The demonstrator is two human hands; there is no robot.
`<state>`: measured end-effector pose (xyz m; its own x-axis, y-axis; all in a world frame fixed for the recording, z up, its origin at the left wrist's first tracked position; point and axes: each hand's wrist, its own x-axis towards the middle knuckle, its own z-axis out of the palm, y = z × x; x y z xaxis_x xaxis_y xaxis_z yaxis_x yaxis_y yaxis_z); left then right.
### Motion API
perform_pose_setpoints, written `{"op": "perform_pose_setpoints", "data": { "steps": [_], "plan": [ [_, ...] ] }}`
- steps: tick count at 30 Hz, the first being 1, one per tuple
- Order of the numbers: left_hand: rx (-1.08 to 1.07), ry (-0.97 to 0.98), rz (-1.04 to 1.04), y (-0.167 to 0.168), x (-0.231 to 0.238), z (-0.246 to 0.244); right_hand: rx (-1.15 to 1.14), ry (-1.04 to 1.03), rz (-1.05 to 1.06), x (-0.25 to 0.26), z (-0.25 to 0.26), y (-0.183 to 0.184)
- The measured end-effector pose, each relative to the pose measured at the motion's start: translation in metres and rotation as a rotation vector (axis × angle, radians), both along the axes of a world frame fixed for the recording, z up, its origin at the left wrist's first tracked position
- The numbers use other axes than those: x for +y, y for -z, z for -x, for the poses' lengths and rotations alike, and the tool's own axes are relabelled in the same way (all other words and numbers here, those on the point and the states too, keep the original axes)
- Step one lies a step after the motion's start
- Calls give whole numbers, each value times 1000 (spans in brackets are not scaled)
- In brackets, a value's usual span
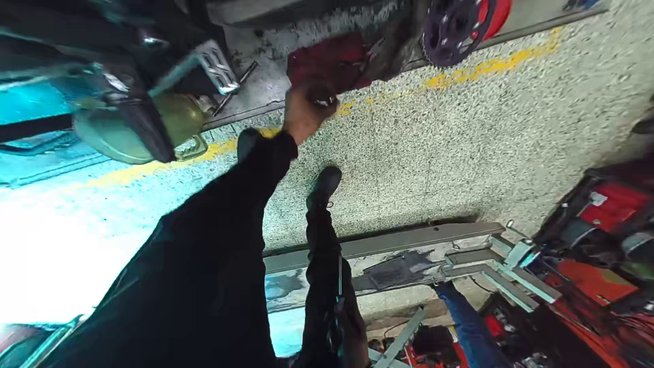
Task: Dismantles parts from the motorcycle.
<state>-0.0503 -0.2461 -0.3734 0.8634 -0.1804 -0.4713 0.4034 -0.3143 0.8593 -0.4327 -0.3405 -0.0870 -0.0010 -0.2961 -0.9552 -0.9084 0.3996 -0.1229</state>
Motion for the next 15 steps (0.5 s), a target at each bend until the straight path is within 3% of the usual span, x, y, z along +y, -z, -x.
{"op": "perform_pose_setpoints", "data": {
  "steps": [3,6,10,15],
  "plan": [
    [-26,-11,322,-120,41,54,-111,-214,60,9,-14,-21],
    [-14,-150,635,-207,88,88,-476,-429,140,12,-56,-64],
    [0,-259,1033,-313,139,106,-845,-577,236,22,-120,-162],
    [-72,-204,1271,-443,195,94,-1114,-713,294,66,-151,-284]
  ]
}}
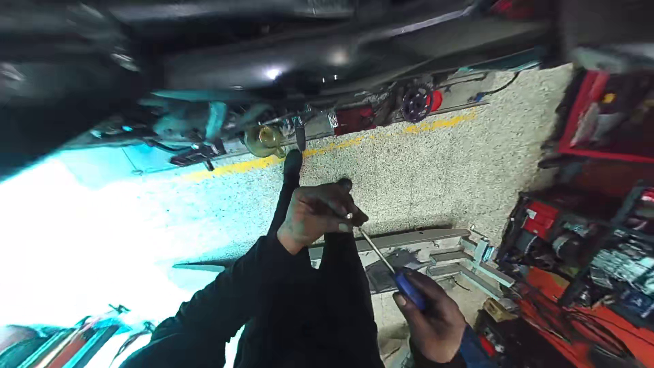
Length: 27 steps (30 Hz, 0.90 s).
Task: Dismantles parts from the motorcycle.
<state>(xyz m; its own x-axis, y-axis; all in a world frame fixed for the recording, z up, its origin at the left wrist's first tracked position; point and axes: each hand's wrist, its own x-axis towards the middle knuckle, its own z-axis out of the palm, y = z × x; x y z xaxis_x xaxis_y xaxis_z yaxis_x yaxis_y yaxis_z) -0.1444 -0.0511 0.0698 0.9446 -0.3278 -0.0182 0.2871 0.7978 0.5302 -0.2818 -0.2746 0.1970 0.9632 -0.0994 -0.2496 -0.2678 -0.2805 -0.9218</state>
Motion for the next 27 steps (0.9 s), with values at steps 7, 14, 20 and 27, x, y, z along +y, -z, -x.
{"op": "perform_pose_setpoints", "data": {
  "steps": [7,14,20,27],
  "plan": [
    [-246,88,61,-142,62,-8,-235,10,-38,68,19,-105],
    [-506,222,7,-214,88,20,-393,46,-58,87,71,-147],
    [-430,338,-82,-228,96,63,-576,84,109,96,115,-148],
    [271,307,-255,-157,81,86,-8,406,-435,138,114,-59]
  ]
}}
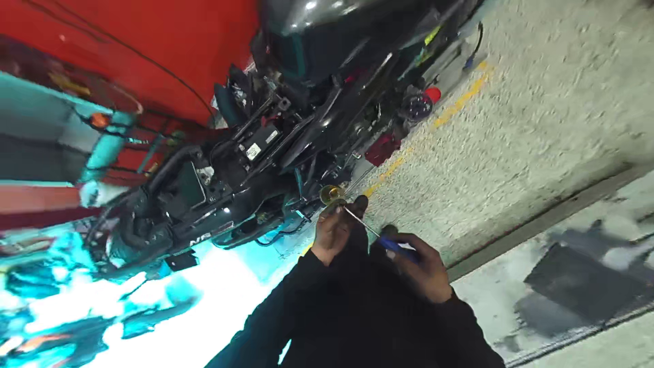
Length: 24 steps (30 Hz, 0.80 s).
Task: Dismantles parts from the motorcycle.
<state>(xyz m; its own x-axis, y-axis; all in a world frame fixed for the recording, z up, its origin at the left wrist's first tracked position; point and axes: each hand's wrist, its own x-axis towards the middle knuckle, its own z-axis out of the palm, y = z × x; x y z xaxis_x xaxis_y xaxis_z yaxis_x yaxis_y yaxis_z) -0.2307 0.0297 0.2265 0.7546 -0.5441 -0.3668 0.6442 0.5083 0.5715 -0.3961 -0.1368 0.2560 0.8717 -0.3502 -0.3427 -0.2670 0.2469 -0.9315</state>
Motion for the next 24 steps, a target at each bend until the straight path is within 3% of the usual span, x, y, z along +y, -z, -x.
{"op": "perform_pose_setpoints", "data": {
  "steps": [4,8,14,18,24],
  "plan": [
    [142,-26,-308,48,-22,-42,84,185,-46,27,-44,67],
    [144,38,-441,118,-28,-104,128,361,6,48,-102,154],
    [45,157,-585,215,-14,-180,88,447,-51,79,-176,267],
    [20,130,-642,246,-5,-206,83,497,-147,100,-207,301],
    [18,123,-646,251,-15,-227,67,541,-237,105,-237,308]
  ]
}}
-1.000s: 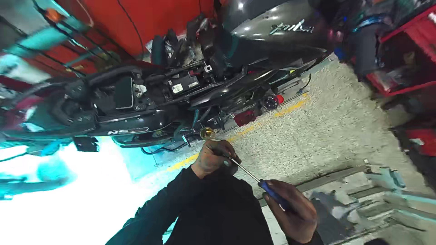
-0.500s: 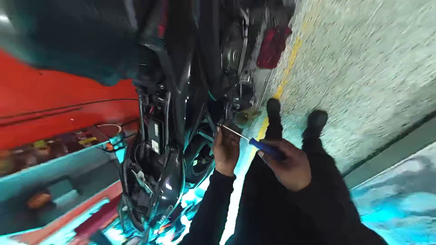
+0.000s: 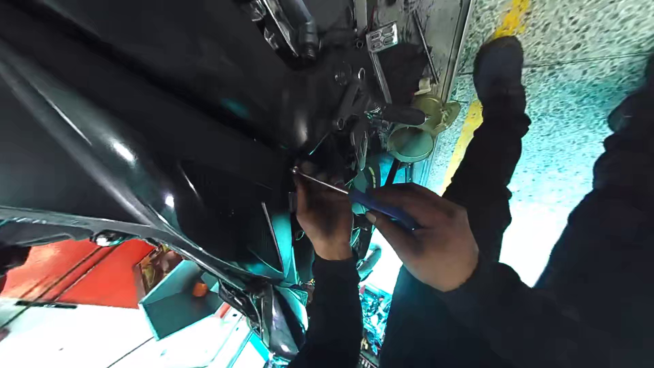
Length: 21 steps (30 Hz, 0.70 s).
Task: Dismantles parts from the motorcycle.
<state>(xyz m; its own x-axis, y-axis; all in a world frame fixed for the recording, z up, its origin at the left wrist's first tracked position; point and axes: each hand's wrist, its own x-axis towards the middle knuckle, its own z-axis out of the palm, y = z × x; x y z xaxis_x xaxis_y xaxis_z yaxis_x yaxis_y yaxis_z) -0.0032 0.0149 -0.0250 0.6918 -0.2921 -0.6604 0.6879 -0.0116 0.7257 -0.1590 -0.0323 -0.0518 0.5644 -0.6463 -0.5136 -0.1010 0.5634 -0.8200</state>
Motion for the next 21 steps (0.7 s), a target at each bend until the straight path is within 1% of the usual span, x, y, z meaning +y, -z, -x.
{"op": "perform_pose_setpoints", "data": {
  "steps": [4,7,11,16,19,21],
  "plan": [
    [94,-84,22,-4,-7,1,17,-34,-30,-4,-9,-7],
    [68,-132,11,-1,-15,5,54,-74,-10,-16,-14,-11],
    [41,-183,27,5,-18,11,60,-136,29,-27,-13,-6],
    [14,-148,43,8,-16,13,-1,-172,144,-41,-12,4],
    [-11,-136,-3,7,-18,13,-51,-158,127,-39,-14,18],
    [-12,-127,2,9,-16,12,-54,-152,108,-37,-14,22]
  ]
}}
